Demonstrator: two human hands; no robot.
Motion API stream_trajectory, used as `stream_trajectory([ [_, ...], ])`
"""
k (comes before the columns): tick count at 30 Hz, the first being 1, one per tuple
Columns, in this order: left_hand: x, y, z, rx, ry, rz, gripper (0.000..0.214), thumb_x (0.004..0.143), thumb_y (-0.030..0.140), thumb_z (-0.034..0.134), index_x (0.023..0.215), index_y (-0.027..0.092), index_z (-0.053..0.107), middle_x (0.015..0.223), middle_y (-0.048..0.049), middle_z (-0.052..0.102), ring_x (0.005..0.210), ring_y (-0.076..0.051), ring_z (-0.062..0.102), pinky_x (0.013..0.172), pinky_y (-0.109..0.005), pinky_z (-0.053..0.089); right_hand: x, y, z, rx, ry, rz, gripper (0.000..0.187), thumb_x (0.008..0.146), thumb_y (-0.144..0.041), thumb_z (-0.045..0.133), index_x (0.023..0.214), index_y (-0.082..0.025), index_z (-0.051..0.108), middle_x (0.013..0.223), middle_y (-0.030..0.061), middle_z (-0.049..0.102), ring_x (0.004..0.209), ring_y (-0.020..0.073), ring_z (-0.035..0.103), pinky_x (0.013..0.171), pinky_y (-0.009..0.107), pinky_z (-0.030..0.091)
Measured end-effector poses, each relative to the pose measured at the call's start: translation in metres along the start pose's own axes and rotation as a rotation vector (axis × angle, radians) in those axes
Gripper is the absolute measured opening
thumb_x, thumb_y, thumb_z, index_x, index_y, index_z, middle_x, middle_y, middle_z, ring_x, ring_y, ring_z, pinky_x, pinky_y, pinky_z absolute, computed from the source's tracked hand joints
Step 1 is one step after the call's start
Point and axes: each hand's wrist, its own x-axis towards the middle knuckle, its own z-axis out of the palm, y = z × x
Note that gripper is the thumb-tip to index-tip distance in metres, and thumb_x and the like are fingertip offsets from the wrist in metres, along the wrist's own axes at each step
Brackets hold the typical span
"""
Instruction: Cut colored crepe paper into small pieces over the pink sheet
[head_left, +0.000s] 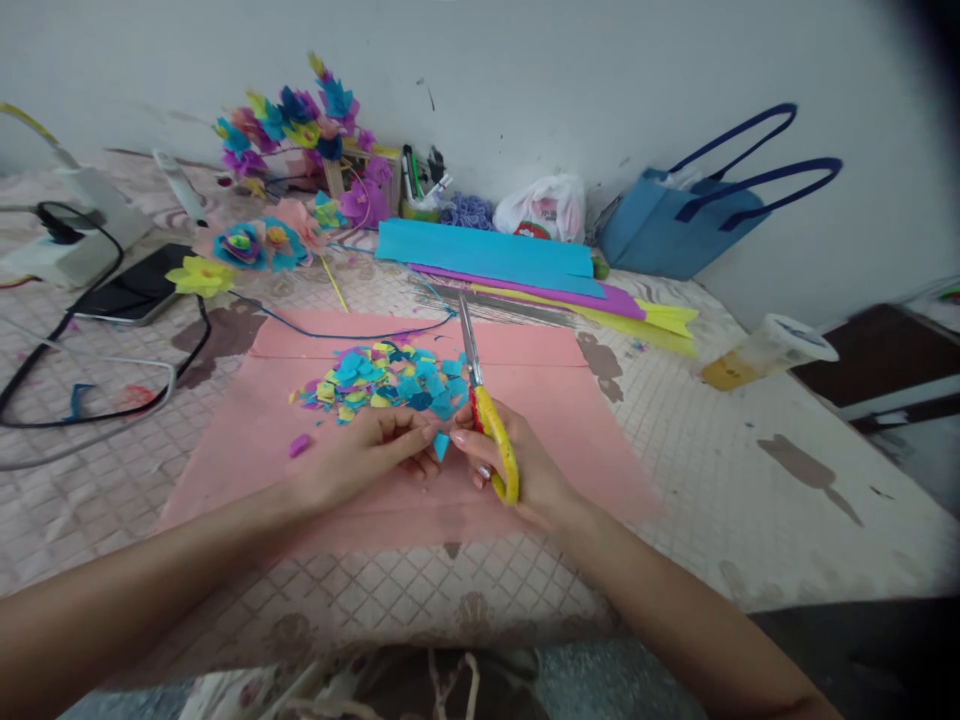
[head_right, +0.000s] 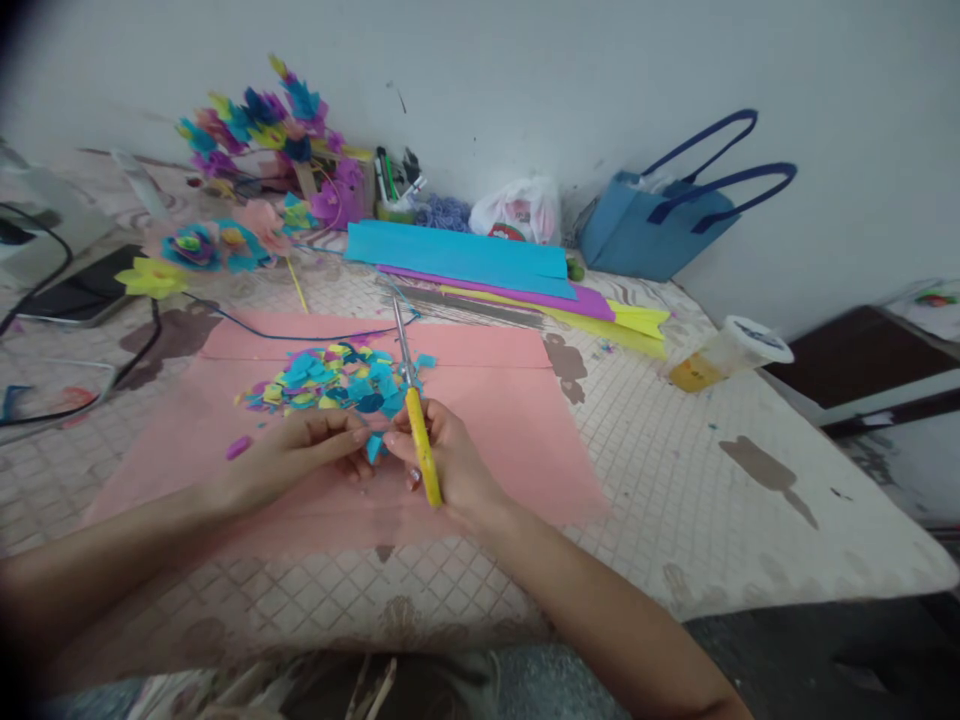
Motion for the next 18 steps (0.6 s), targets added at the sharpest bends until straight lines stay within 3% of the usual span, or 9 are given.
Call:
stream_trajectory([
  [8, -0.0001, 0.0013, 0.0001, 0.069, -0.004, 0.059, 0.026, 0.085, 0.038, 0.058, 0.070, 0.017, 0.061, 0.065, -0.0011, 0.067, 0.063, -0.015, 0.063, 0.064, -0.028, 0.051, 0.0000, -0.0005, 0.0015, -0.003, -0.007, 0.022, 0.027, 0.066, -0.025, 0.070, 0.082, -0.020, 0.049, 0.068, -0.0067, 0.051, 0.041, 0.0032, 0.041, 0.036, 0.018, 0.038],
  [18, -0.0004, 0.0018, -0.0008, -0.045, 0.001, -0.034, 0.020, 0.079, 0.033, 0.066, 0.072, 0.016, 0.059, 0.066, -0.0003, 0.069, 0.062, -0.014, 0.063, 0.065, -0.027, 0.049, -0.0013, -0.0012, 0.0009, 0.025, -0.015, 0.006, 0.027, 0.069, -0.028, 0.070, 0.084, -0.020, 0.049, 0.069, -0.0074, 0.050, 0.040, 0.0024, 0.040, 0.037, 0.018, 0.038],
])
